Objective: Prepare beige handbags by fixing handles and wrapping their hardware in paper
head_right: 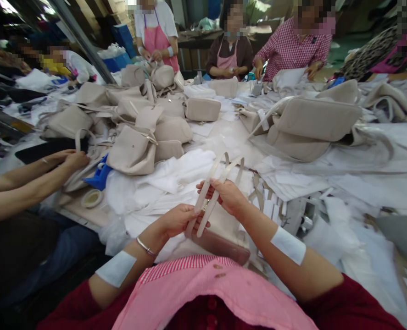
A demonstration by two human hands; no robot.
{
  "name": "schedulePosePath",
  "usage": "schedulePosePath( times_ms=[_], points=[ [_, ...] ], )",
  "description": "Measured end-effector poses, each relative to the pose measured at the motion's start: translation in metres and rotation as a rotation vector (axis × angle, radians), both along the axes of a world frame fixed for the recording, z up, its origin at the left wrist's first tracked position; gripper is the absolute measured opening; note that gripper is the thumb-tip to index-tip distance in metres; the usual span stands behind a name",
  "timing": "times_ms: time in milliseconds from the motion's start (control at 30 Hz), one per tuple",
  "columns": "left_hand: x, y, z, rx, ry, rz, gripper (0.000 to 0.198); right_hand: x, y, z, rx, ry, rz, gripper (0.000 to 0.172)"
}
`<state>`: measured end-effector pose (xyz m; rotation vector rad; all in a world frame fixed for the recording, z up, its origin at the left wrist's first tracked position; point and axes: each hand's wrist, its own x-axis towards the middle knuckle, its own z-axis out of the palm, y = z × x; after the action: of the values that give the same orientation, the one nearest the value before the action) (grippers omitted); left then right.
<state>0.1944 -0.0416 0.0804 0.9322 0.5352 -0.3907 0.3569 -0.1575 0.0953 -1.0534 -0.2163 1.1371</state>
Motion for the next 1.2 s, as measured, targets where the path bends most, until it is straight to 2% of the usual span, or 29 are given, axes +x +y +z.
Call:
schedulePosePath(
  times_ms=[200, 367, 467, 567, 667, 800, 933, 1000, 1067, 1133, 1200],
  points=[
    [0.023, -0.003, 0.008, 0.024, 0.014, 0.04, 0.051, -0.009, 0.003, -0.01, 0.018, -0.096, 0.052, 0.037],
    [0.032, -0.008, 0.006, 0.139, 0.037, 0.071, 0.046, -0.012, -0.001, -0.019, -0.006, -0.058, 0.116, 0.039],
    [0.028, -0.008, 0.001, 0.133, 0.045, 0.057, 0.047, -0.01, 0.0, -0.024, -0.042, -0.062, 0.039, 0.035],
    [0.02, -0.006, -0.002, 0.113, 0.084, -0.01, 0.05, -0.001, 0.001, -0.021, -0.039, -0.027, -0.039, 0.034],
    [0.013, -0.006, -0.003, 0.184, 0.117, -0.01, 0.048, 0.002, 0.002, -0.015, -0.013, 0.052, -0.023, 0.033],
    [0.013, -0.009, -0.004, 0.3, 0.105, 0.029, 0.041, -0.014, 0.006, -0.015, 0.058, 0.179, -0.013, 0.031],
    [0.009, -0.014, -0.005, 0.411, 0.102, -0.051, 0.035, -0.03, 0.011, -0.025, -0.055, 0.223, -0.056, 0.031],
    [0.002, -0.014, -0.003, 0.534, 0.054, -0.137, 0.038, -0.032, 0.013, -0.03, -0.113, 0.242, -0.063, 0.033],
    [-0.009, -0.005, -0.003, 0.753, -0.024, -0.175, 0.04, -0.029, 0.015, -0.036, -0.154, 0.237, -0.094, 0.034],
    [-0.028, 0.017, -0.004, 1.037, -0.076, -0.079, 0.041, -0.024, 0.014, -0.043, -0.195, 0.215, -0.153, 0.034],
    [-0.057, 0.059, -0.007, 1.319, -0.021, 0.149, 0.039, -0.017, 0.012, -0.052, -0.244, 0.193, -0.212, 0.033]
  ],
)
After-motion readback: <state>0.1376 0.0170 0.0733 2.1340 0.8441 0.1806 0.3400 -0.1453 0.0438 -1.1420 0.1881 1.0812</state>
